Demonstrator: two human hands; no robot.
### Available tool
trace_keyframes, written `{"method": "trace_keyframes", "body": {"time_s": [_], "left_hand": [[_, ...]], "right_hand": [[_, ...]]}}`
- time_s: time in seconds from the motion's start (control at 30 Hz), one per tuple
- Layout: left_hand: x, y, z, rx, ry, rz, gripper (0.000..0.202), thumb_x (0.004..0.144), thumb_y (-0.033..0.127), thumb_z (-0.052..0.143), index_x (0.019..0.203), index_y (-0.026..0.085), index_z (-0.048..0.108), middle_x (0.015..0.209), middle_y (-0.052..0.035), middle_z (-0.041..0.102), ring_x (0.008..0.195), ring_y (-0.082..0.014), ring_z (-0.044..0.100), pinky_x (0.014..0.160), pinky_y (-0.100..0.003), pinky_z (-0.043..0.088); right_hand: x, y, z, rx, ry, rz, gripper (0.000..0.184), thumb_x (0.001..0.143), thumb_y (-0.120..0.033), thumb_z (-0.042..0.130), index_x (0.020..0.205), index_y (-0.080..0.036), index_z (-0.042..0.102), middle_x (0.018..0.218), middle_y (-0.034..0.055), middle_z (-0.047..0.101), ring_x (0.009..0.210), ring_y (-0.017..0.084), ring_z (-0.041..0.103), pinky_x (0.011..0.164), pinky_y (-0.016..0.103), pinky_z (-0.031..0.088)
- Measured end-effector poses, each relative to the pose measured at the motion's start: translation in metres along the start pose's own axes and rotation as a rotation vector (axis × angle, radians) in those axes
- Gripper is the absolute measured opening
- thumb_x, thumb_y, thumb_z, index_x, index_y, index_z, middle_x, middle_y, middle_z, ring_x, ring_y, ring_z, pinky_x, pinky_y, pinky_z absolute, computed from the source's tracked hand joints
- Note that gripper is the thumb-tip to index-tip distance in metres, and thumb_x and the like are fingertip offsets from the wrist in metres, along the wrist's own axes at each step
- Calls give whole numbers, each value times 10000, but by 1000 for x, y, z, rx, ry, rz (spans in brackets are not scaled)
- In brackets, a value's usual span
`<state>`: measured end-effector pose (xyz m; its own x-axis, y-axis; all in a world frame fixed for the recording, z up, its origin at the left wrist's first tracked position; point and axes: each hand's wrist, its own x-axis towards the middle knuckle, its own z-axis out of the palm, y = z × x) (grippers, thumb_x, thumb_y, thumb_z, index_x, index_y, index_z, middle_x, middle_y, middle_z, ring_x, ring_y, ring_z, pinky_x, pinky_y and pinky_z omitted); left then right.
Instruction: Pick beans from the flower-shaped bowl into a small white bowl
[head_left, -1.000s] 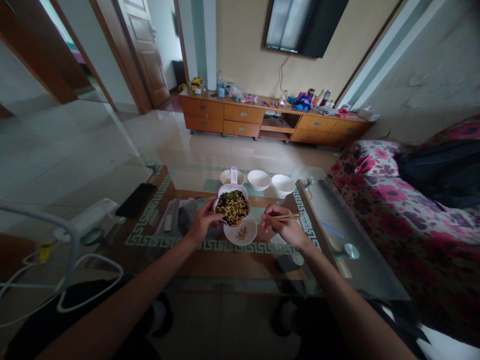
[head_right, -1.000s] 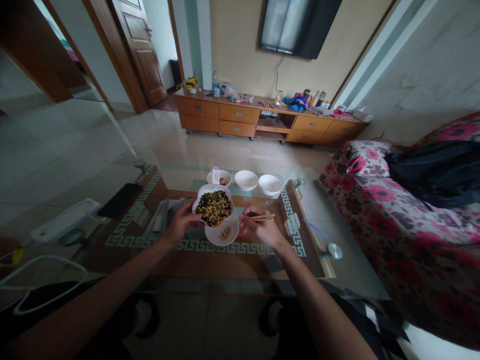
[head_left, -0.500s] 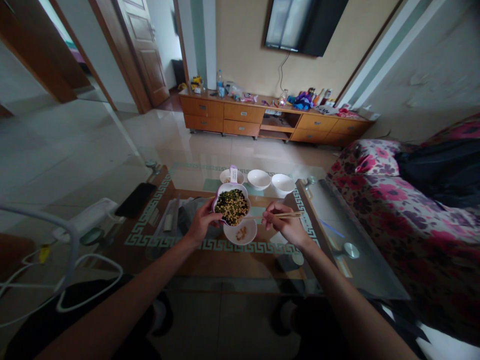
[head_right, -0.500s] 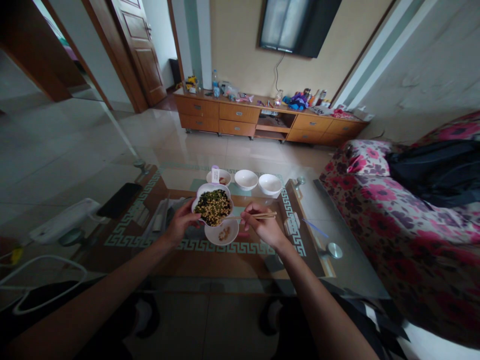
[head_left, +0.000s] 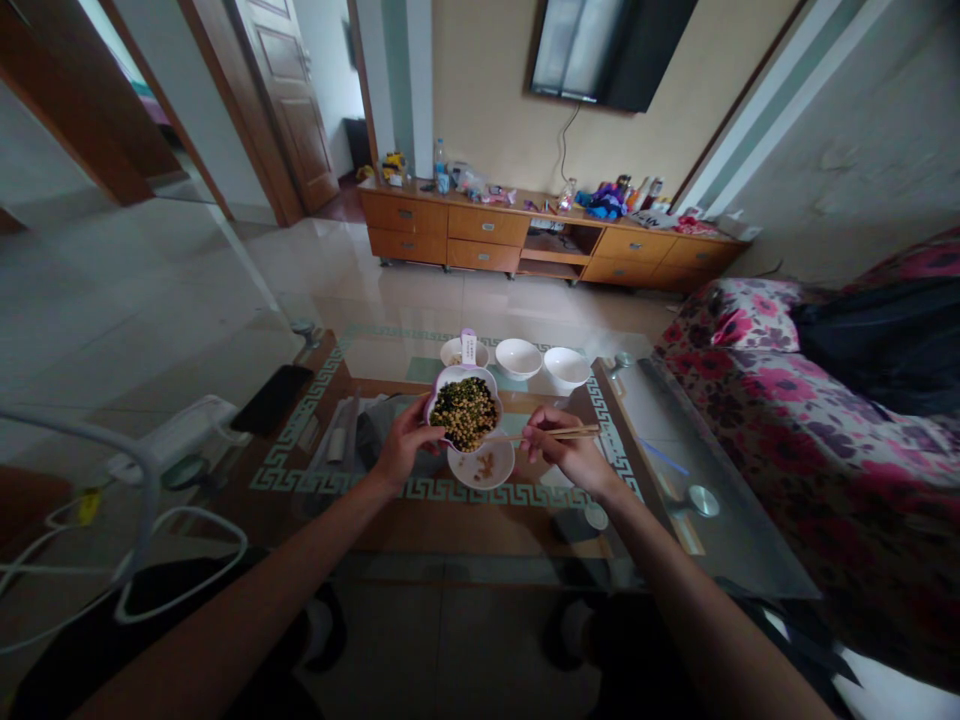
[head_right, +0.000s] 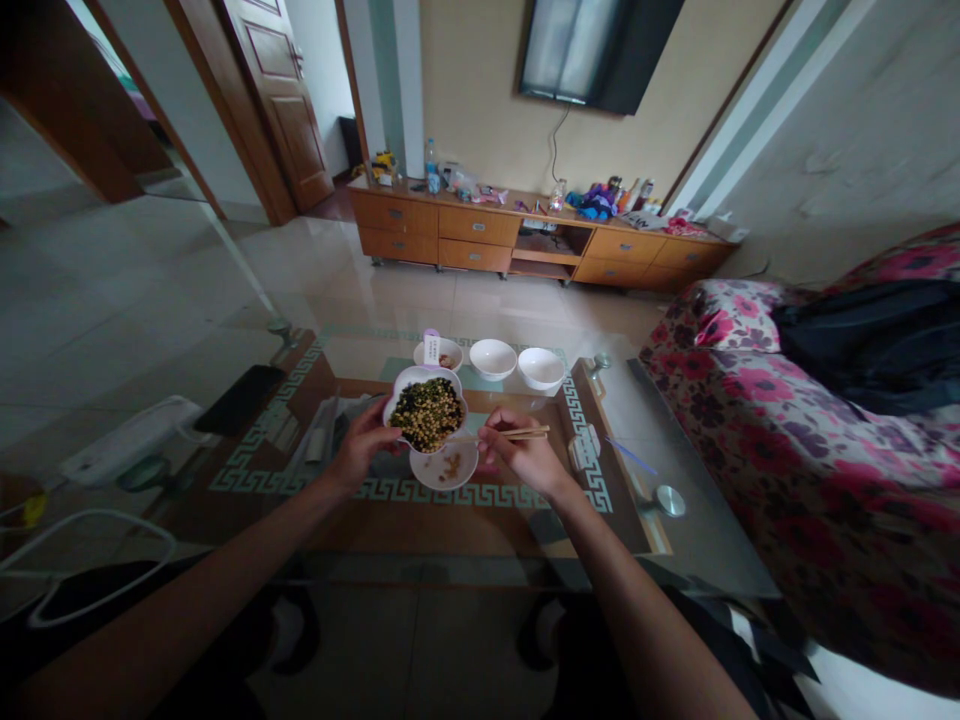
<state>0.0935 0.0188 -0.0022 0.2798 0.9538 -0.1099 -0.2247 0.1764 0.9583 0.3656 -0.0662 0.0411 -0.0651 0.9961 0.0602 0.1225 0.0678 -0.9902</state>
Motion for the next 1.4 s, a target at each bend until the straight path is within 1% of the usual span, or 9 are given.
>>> {"method": "trace_keyframes", "body": {"time_s": [0.27,0.47,0.6,0.8,1.03,1.3,1.4], "left_hand": [[-1,2,1,1,-8,4,791,589,327,849,1349,155,712,987,-32,787,642,-195,688,494,-268,520],[-2,1,0,-9,-15,3,783,601,318,844,1357,161,713,991,-35,793,640,-197,696,499,-267,525],[-3,2,0,-16,-19,5,794,610,321,848,1373,154,705,982,-37,793,643,-199,699,503,-268,530],[-2,2,1,-23,-14,-1,776,585,315,853,1333,160,714,940,-24,792,604,-197,688,487,-271,525],[-2,1,1,-31,-18,0,747,567,319,860,1289,173,733,944,-17,790,622,-197,685,483,-273,528],[0,0,1,-35,-9,-15,775,567,324,845,1315,165,717,895,-11,778,623,-200,689,478,-264,515],[0,1,1,-37,3,-25,798,562,335,848,1329,159,710,910,-14,780,631,-207,693,475,-270,517]], "right_hand": [[-1,-3,0,4,-16,-7,465,898,-646,820,814,-223,645,738,23,762,572,158,695,561,275,569],[-1,-5,1,1,19,-3,475,900,-653,811,810,-222,632,716,21,754,567,157,687,552,268,555],[-1,-6,2,12,18,6,458,904,-634,815,827,-222,632,737,20,754,567,150,685,522,250,528],[0,-3,2,31,-10,17,472,892,-646,825,828,-220,633,745,21,756,565,149,685,497,241,511],[0,-1,3,35,-24,24,474,899,-656,813,824,-222,637,741,21,760,551,149,681,465,235,494],[0,-4,-1,20,-5,48,482,890,-655,818,809,-216,636,733,25,758,547,144,677,440,219,450],[0,-4,0,12,-13,49,483,893,-659,811,813,-216,634,735,24,757,548,141,676,443,215,452]]}}
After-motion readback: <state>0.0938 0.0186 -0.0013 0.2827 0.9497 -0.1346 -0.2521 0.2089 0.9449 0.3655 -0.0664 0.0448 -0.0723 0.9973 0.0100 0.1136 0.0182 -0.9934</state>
